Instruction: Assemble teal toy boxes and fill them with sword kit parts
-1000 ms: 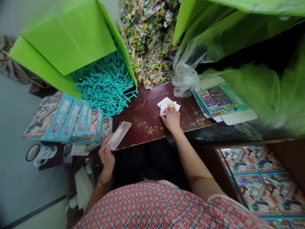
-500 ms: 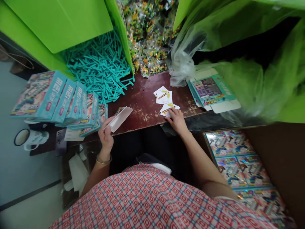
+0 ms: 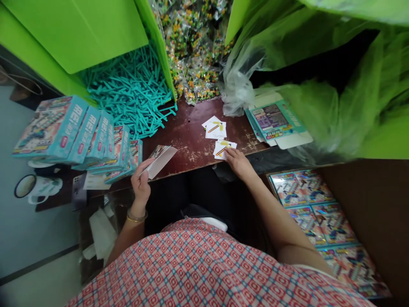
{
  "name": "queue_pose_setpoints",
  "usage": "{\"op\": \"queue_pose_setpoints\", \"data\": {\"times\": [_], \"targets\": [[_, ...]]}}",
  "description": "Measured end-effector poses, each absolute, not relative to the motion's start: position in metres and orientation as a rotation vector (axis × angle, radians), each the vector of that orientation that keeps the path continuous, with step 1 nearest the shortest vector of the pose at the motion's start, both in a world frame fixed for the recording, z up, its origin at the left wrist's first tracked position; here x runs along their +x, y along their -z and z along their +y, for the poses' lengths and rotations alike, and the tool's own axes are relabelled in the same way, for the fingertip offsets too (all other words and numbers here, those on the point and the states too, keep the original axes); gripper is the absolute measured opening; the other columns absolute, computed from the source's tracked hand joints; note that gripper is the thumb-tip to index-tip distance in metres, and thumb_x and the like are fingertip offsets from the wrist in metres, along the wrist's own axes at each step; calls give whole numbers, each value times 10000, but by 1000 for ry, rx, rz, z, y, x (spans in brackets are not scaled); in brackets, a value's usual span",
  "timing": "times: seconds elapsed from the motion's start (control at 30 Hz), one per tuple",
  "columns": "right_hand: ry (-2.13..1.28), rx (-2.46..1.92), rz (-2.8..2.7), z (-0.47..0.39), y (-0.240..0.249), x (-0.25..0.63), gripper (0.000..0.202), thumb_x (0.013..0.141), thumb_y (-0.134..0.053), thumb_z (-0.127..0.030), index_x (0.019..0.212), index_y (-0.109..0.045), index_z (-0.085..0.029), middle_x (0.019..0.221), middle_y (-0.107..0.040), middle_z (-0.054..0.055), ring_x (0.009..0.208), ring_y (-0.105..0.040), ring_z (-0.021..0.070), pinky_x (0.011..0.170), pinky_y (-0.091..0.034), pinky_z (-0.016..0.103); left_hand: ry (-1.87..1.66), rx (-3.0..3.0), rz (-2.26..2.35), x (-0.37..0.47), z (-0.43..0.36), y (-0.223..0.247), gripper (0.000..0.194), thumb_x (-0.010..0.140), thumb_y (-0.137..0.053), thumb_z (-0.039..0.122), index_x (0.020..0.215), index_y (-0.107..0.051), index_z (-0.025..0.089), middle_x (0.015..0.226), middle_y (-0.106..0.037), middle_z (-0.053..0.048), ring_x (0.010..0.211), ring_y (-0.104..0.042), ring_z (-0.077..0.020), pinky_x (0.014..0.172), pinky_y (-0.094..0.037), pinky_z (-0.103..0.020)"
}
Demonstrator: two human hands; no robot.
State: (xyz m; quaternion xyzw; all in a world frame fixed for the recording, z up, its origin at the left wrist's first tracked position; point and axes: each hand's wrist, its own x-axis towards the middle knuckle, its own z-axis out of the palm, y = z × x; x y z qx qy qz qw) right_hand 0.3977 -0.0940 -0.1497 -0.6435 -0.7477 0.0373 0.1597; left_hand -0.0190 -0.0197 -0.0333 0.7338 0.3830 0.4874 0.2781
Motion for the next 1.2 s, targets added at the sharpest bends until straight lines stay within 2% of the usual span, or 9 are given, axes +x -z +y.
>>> {"op": "queue_pose_setpoints", "data": {"times": [0.17, 0.4, 0.5, 0.63, 0.83, 0.9, 1.0, 1.1, 1.2], "targets": [[-68, -1920, -1831, -88, 139, 404, 366, 1055, -413, -256, 1166, -754, -184, 1255, -745, 164, 1139, -678, 299, 1032, -564, 462, -1325, 1958, 1030, -19, -20, 31, 450, 1076, -458, 514, 1194, -759, 201, 1231, -770, -120, 1189, -715, -264, 1071, -538, -431], [-24, -1885, -1414, -55, 116, 388, 237, 952, -568, -300, 938, -789, -216, 1082, -789, 141, 1029, -717, 308, 979, -588, 493, -1332, 1946, 1003, -17, -18, 32, 459, 1065, -473, 529, 1195, -761, 197, 1241, -769, -128, 1197, -713, -274, 1071, -541, -438], [-70, -1830, -1325, -49, 110, 382, 216, 936, -630, -367, 833, -750, -221, 1006, -781, 121, 953, -723, 281, 923, -595, 449, -1354, 1918, 983, -21, -17, 32, 432, 1070, -478, 494, 1197, -767, 199, 1233, -772, -123, 1195, -713, -270, 1068, -543, -425], [-159, -1734, -1195, -42, 109, 386, 315, 910, -675, -496, 764, -702, -218, 949, -765, 114, 902, -714, 266, 882, -591, 439, -1358, 1882, 1051, -25, -14, 32, 494, 1058, -474, 557, 1163, -777, 182, 1198, -779, -134, 1169, -725, -284, 1057, -555, -433], [-199, -1630, -1117, -38, 98, 390, 397, 932, -622, -578, 903, -747, -202, 996, -774, 143, 943, -721, 277, 909, -595, 480, -1373, 1826, 1054, -22, -5, 29, 505, 1049, -483, 576, 1133, -796, 189, 1132, -795, -117, 1086, -744, -275, 967, -582, -387], [-217, -1571, -1155, -42, 73, 380, 374, 944, -638, -569, 938, -752, -214, 1029, -766, 123, 979, -726, 284, 920, -600, 506, -1379, 1805, 1064, -20, -2, 25, 521, 1043, -483, 601, 1089, -806, 194, 1075, -803, -107, 1025, -751, -265, 912, -592, -368], [-222, -1396, -1327, -46, 17, 345, 276, 987, -647, -513, 987, -776, -269, 1132, -740, 82, 1104, -709, 290, 1017, -570, 550, -1373, 1761, 1120, -18, 2, 21, 593, 1025, -459, 677, 1043, -809, 199, 1005, -806, -103, 925, -748, -254, 835, -599, -365], [-220, -1221, -1654, -38, -31, 287, 256, 1041, -585, -479, 990, -800, -350, 1179, -727, 38, 1230, -658, 290, 1164, -462, 593, -1366, 1726, 1181, -17, 5, 20, 647, 1008, -440, 729, 1029, -809, 198, 982, -804, -106, 870, -734, -250, 801, -601, -375], [-223, -1089, -2047, -20, -41, 227, 169, 1001, -661, -486, 1072, -794, -409, 1328, -694, -12, 1392, -550, 316, 1280, -285, 643, -1368, 1718, 1188, -18, 5, 22, 637, 1011, -446, 721, 1063, -806, 198, 998, -806, -105, 900, -738, -256, 843, -608, -392]]}}
